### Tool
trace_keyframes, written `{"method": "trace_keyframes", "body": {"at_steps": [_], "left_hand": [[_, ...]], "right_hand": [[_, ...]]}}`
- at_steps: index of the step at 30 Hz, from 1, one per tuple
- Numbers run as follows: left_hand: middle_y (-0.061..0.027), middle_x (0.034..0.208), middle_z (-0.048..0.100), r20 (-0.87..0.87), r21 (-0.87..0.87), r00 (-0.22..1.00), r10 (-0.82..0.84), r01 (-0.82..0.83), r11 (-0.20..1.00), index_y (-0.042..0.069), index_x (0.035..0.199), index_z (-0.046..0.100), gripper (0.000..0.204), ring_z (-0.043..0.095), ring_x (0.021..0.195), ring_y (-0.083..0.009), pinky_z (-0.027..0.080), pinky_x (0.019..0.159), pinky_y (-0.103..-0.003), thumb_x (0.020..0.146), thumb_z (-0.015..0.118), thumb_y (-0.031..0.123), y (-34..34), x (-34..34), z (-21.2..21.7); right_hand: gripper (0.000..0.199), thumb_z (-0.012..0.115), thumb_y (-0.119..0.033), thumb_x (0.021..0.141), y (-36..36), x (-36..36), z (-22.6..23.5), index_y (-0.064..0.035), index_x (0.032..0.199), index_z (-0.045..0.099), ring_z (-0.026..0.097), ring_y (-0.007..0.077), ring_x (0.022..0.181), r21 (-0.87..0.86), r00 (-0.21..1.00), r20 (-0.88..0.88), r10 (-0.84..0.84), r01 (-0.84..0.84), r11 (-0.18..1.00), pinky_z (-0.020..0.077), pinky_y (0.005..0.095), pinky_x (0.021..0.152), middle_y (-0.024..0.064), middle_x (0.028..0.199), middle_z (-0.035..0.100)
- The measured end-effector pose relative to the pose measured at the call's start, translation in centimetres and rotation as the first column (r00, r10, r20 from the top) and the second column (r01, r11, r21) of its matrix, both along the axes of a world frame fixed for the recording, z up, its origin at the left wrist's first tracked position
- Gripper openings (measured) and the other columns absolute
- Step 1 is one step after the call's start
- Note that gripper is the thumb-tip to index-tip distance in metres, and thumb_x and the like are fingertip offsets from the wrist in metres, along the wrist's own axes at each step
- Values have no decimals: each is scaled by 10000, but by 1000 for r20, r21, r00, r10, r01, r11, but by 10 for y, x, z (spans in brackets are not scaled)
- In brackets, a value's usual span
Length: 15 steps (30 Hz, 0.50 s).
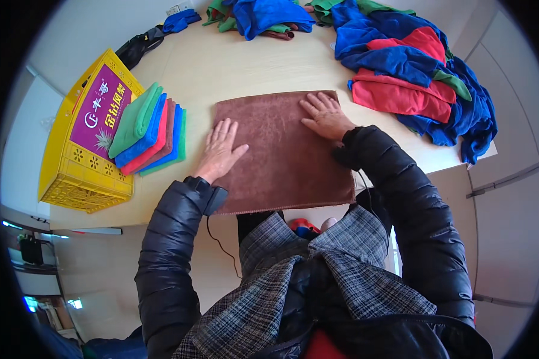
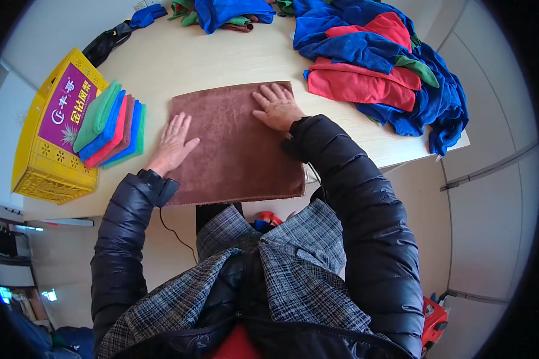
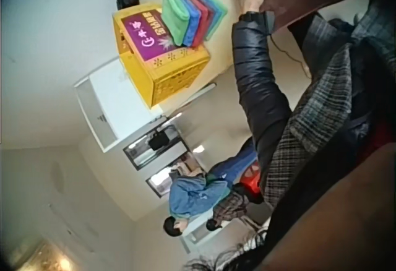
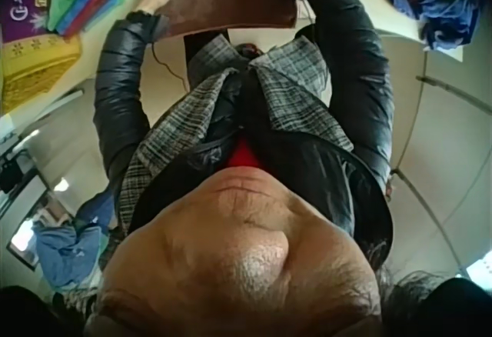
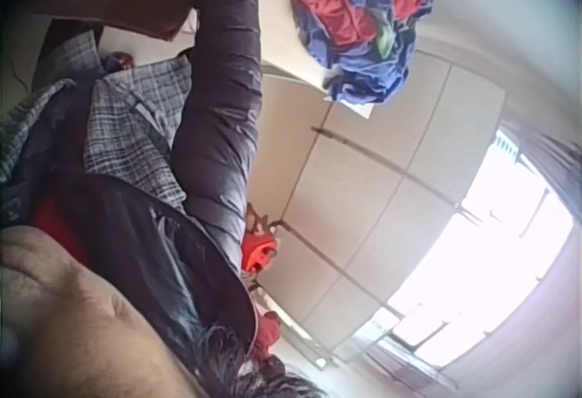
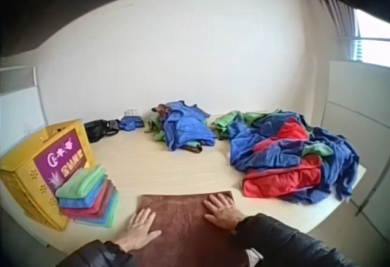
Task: The person folds a brown cloth, a blue cloth, and a red cloth one at a time by hand, smoothing each one out on the table before folding it into a rectangle and placing it onto a stack.
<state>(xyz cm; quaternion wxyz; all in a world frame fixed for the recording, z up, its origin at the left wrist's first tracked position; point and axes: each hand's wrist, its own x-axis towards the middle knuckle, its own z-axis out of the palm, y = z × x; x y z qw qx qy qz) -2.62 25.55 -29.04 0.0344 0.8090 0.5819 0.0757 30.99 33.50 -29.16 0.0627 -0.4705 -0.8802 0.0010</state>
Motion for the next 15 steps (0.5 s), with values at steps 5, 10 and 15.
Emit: {"method": "trace_keyframes", "body": {"at_steps": [5, 10, 15], "left_hand": [[-168, 1636, 174, 12, -19, 992, 127, -127, 992, 69, 1558, 251, 767, 137, 1520, -314, 134, 1220, -486, 983, 465, 530, 2, -20, -5], [-158, 1641, 162, -68, -89, 987, 147, -152, 984, 73, 1559, 248, 746, 119, 1526, -302, 114, 1219, -510, 994, 443, 520, 6, 5, 26], [-143, 1643, 170, -71, -23, 993, -91, 90, 996, 93, 1556, 275, 707, 131, 1524, -296, 107, 1219, -504, 1004, 421, 510, 38, 46, 23]], "right_hand": [[672, 399, -531, 998, 13, -3, -2, -105, 1518, 367, 256, 383, 1464, 31, 994, -24, -106, 107, 994, 218, 512, 1182, 158, 1583, 304], [679, 423, -537, 986, 7, -4, 1, -99, 1505, 388, 273, 383, 1454, 80, 997, 31, -76, 74, 994, 222, 530, 1175, 158, 1567, 328], [706, 413, -561, 985, -25, -39, 6, -119, 1532, 348, 239, 397, 1472, 9, 998, 25, -57, 57, 998, 217, 569, 1161, 160, 1590, 299]]}}
